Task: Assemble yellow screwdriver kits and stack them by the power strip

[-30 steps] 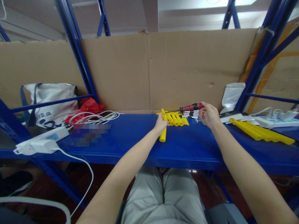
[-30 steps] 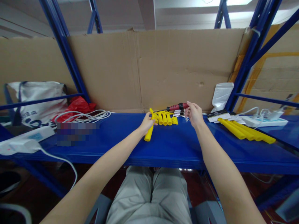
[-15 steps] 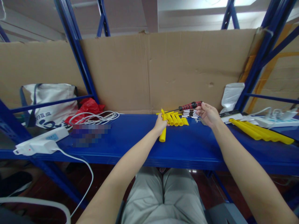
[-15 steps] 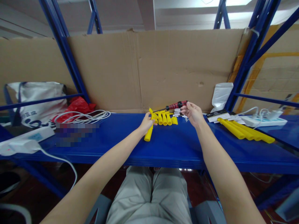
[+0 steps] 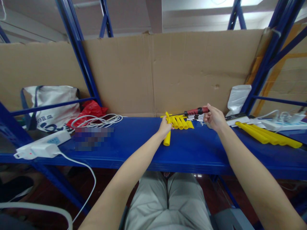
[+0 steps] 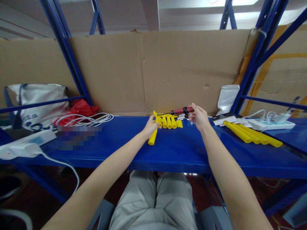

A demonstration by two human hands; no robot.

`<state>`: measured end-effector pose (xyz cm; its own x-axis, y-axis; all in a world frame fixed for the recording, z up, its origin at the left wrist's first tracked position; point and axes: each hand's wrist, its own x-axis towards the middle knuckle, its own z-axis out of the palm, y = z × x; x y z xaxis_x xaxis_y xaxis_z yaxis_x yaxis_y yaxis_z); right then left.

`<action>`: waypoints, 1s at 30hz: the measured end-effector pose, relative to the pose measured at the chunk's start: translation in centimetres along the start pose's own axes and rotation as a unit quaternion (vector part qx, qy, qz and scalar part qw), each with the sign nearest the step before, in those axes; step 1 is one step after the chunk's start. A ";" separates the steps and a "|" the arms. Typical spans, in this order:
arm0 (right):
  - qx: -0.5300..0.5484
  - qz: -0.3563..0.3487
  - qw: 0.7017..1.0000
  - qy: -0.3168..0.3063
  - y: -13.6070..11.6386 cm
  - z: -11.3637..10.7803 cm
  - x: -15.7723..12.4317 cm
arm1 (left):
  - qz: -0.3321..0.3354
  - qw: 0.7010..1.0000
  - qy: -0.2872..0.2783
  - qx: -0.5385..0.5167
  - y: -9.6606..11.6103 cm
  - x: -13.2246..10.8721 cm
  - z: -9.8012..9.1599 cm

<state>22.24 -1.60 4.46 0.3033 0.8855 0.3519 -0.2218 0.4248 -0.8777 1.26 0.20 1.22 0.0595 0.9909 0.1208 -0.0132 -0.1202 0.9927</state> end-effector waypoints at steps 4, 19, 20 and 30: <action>0.027 0.016 0.999 -0.022 -0.6 0.1 -0.2 | 0.007 1.000 0.003 -0.001 -0.2 0.2 -0.1; 0.046 0.006 0.999 -0.003 0.0 -0.1 0.2 | 0.004 1.000 0.002 -0.001 0.0 -0.1 0.0; 0.040 0.010 0.999 -0.002 0.1 -0.1 0.3 | 0.003 1.000 0.003 0.000 0.0 -0.1 0.0; 0.024 -0.020 0.999 -0.025 -0.4 0.0 -0.2 | 0.004 1.000 0.001 0.003 -0.1 0.0 0.1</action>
<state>22.26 -1.89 4.74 0.2655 0.8759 0.4028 -0.2555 0.4668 -0.8467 1.31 0.22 1.12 0.0580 0.9900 0.1288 -0.0077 -0.1286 0.9917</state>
